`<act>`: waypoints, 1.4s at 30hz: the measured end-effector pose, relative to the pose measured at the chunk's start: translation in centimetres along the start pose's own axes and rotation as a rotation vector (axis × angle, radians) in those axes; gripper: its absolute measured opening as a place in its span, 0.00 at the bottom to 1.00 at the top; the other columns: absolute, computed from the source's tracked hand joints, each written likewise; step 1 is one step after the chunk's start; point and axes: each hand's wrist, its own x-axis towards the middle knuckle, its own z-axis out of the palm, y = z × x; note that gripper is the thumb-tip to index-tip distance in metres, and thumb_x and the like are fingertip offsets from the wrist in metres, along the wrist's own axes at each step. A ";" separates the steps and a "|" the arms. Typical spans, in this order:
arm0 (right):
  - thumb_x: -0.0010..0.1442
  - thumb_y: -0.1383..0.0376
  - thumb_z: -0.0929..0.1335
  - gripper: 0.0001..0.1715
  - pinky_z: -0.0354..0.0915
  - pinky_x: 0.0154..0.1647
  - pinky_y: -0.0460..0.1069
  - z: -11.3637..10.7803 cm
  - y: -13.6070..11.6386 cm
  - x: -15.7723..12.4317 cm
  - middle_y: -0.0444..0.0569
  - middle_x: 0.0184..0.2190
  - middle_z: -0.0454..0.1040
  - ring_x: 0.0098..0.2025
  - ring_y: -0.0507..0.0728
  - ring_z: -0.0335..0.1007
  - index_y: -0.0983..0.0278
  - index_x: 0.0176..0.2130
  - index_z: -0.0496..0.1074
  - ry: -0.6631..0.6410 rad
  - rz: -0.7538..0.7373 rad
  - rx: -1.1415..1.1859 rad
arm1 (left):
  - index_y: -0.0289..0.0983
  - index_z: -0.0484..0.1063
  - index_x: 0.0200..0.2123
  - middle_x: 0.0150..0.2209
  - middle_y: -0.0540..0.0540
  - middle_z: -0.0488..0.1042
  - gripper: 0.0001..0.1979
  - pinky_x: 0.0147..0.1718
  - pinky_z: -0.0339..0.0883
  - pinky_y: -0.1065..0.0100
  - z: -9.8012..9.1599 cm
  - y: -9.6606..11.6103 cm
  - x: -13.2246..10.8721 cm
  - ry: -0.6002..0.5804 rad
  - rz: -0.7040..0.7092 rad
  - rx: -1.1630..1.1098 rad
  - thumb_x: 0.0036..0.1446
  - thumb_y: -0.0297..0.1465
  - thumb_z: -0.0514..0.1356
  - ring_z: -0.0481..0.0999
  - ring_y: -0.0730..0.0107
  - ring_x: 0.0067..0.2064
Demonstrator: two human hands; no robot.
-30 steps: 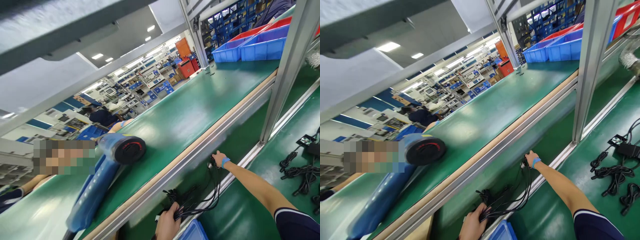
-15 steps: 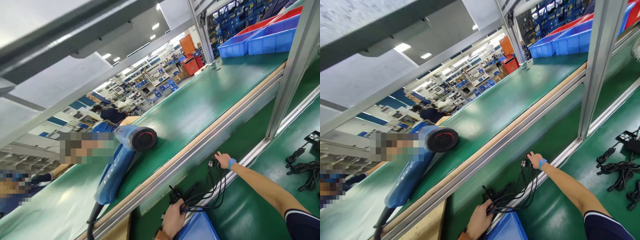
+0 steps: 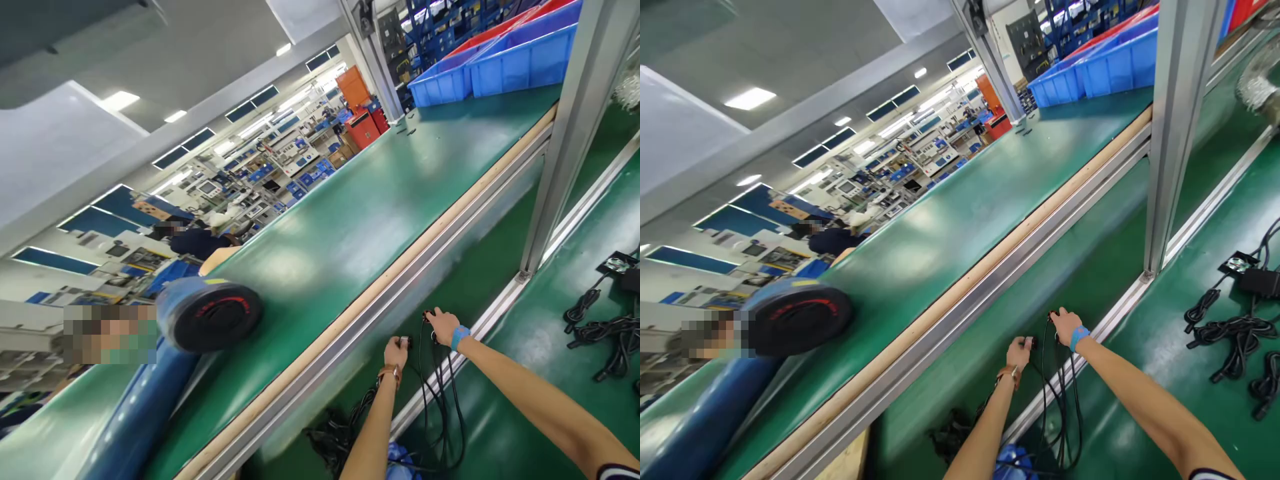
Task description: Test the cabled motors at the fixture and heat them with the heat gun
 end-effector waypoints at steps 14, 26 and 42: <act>0.53 0.65 0.72 0.32 0.67 0.34 0.50 -1.5 3.1 -3.3 0.51 0.47 0.69 0.36 0.59 0.76 0.54 0.56 0.67 -0.061 -0.582 -0.245 | 0.36 0.65 0.54 0.53 0.36 0.66 0.17 0.48 0.69 0.59 5.2 2.2 0.8 0.253 0.107 0.037 0.62 0.28 0.55 0.75 0.57 0.50; 0.57 0.62 0.71 0.28 0.65 0.35 0.50 -0.1 -0.2 -1.5 0.49 0.56 0.65 0.35 0.55 0.73 0.51 0.56 0.67 -0.010 -0.776 -0.231 | 0.35 0.66 0.59 0.56 0.38 0.73 0.22 0.60 0.66 0.60 7.6 -4.6 2.3 0.124 0.246 -0.261 0.62 0.28 0.53 0.74 0.63 0.57; 0.58 0.67 0.71 0.21 0.71 0.38 0.53 2.1 -6.2 -1.0 0.55 0.53 0.69 0.41 0.61 0.77 0.60 0.52 0.73 -0.197 -0.739 -0.257 | 0.40 0.69 0.60 0.57 0.39 0.74 0.26 0.65 0.61 0.51 4.4 -8.7 -2.4 -0.088 0.140 -0.408 0.58 0.36 0.60 0.71 0.58 0.60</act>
